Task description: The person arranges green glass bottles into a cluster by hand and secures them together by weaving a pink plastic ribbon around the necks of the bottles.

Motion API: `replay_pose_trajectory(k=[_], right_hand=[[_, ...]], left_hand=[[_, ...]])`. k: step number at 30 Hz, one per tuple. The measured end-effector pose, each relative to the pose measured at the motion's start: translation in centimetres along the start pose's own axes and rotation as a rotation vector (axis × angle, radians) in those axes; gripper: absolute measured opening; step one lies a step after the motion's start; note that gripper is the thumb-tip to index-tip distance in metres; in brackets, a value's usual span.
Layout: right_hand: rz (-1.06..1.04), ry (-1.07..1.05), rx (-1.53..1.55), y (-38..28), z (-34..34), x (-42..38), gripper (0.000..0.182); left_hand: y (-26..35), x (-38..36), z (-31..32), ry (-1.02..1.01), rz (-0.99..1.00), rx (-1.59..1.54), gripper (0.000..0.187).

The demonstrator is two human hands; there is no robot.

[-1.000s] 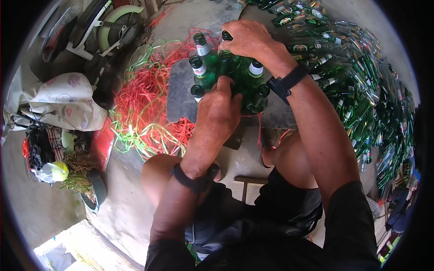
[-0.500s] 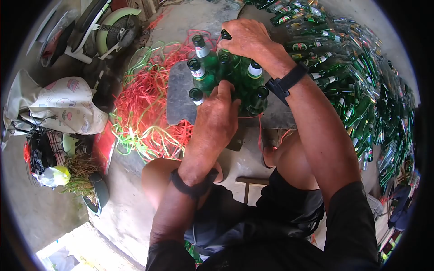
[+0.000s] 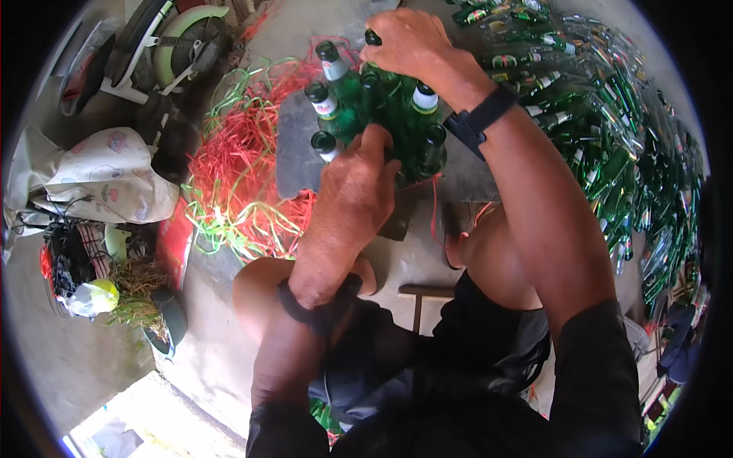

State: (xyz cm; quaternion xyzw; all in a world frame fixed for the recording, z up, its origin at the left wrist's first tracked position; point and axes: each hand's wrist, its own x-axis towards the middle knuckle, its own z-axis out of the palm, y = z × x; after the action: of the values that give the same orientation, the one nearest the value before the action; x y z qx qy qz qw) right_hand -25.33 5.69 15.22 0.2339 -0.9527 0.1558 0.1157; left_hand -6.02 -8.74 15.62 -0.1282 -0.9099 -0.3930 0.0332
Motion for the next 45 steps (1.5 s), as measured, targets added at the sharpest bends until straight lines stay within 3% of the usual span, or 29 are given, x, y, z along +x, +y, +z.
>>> replay_pose_trajectory(k=[3,22,24,43,45], right_hand=[[0.115,-0.111,0.004,-0.9,-0.9,0.1,0.032],[0.031,0.064,-0.018,-0.4,-0.6,-0.3,0.023],[0.061,-0.030,-0.043,-0.3,-0.7,-0.3,0.030],[0.126,-0.093,-0.066,-0.4,-0.7,0.0,0.029],[0.078,-0.035,-0.056,0.1,-0.1,0.2,0.040]], left_hand=[[0.0,0.0,-0.2,-0.028,-0.025,0.004,0.024],[0.4,-0.7,-0.9,-0.082,-0.010,0.021,0.029],[0.4,-0.6,-0.8,-0.075,-0.010,0.012,0.029],[0.9,-0.8,-1.5,-0.158,-0.039,-0.071,0.027],[0.9,-0.8,-1.5,-0.164,-0.035,-0.072,0.027]])
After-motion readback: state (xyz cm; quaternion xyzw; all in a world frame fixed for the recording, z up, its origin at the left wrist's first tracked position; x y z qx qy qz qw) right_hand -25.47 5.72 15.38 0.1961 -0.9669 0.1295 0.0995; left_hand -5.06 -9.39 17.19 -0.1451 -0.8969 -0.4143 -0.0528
